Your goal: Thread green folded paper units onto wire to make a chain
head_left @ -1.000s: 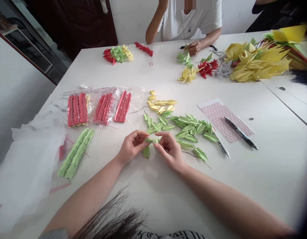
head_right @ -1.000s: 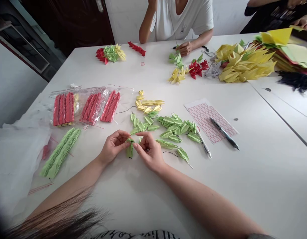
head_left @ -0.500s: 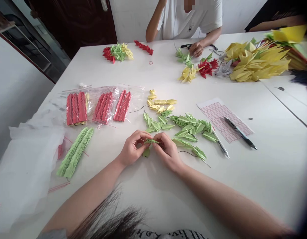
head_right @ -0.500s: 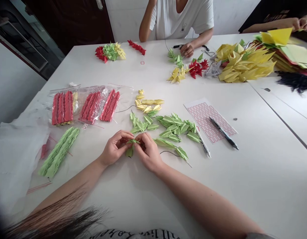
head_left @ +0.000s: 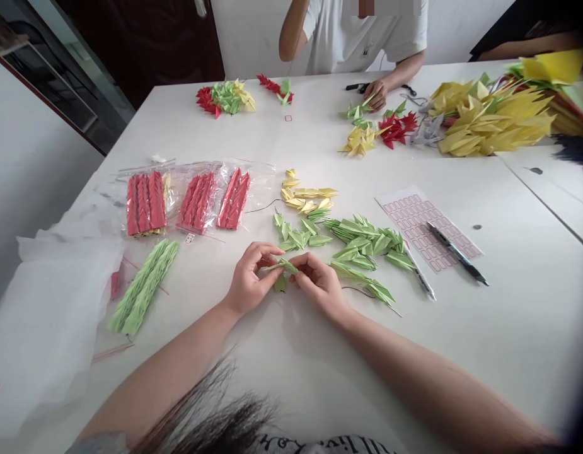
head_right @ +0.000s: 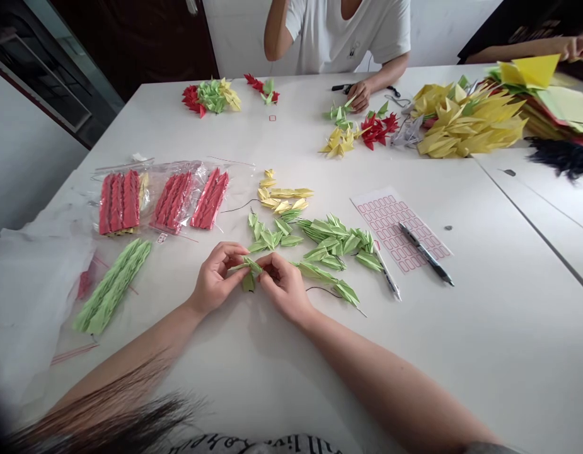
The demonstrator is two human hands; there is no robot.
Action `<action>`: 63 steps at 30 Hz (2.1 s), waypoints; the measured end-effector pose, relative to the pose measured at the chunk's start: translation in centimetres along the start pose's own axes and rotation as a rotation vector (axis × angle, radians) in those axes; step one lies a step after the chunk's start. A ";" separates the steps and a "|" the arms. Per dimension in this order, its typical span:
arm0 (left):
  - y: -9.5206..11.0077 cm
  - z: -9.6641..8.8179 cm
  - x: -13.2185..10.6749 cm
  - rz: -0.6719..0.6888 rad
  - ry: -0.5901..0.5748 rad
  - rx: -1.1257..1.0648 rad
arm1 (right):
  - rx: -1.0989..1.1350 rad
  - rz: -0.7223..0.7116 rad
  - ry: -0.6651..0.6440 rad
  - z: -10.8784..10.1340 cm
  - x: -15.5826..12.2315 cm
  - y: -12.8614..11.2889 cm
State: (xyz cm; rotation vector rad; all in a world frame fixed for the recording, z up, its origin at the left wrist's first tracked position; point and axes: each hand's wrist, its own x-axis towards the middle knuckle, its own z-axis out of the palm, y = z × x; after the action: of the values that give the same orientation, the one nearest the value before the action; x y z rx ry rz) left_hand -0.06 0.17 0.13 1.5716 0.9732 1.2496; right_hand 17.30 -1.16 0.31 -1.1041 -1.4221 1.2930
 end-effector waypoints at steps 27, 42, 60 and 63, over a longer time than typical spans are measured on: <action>0.3 0.4 -0.2 -0.046 0.185 0.091 | 0.160 -0.049 0.091 0.4 0.0 0.6; 0.8 0.6 -0.3 0.063 0.160 0.212 | 0.051 0.053 0.099 0.1 0.0 -0.1; 1.0 0.5 -0.1 -0.089 0.130 0.097 | 0.159 0.053 0.137 0.4 0.3 -0.2; 1.0 0.5 0.0 -0.022 0.146 0.187 | 0.160 0.033 0.155 0.4 0.3 -0.1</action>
State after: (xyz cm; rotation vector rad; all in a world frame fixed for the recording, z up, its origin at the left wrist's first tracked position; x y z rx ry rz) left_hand 0.49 -0.22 1.00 1.6244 1.2273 1.3030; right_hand 16.90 -0.97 0.39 -1.0988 -1.1696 1.2917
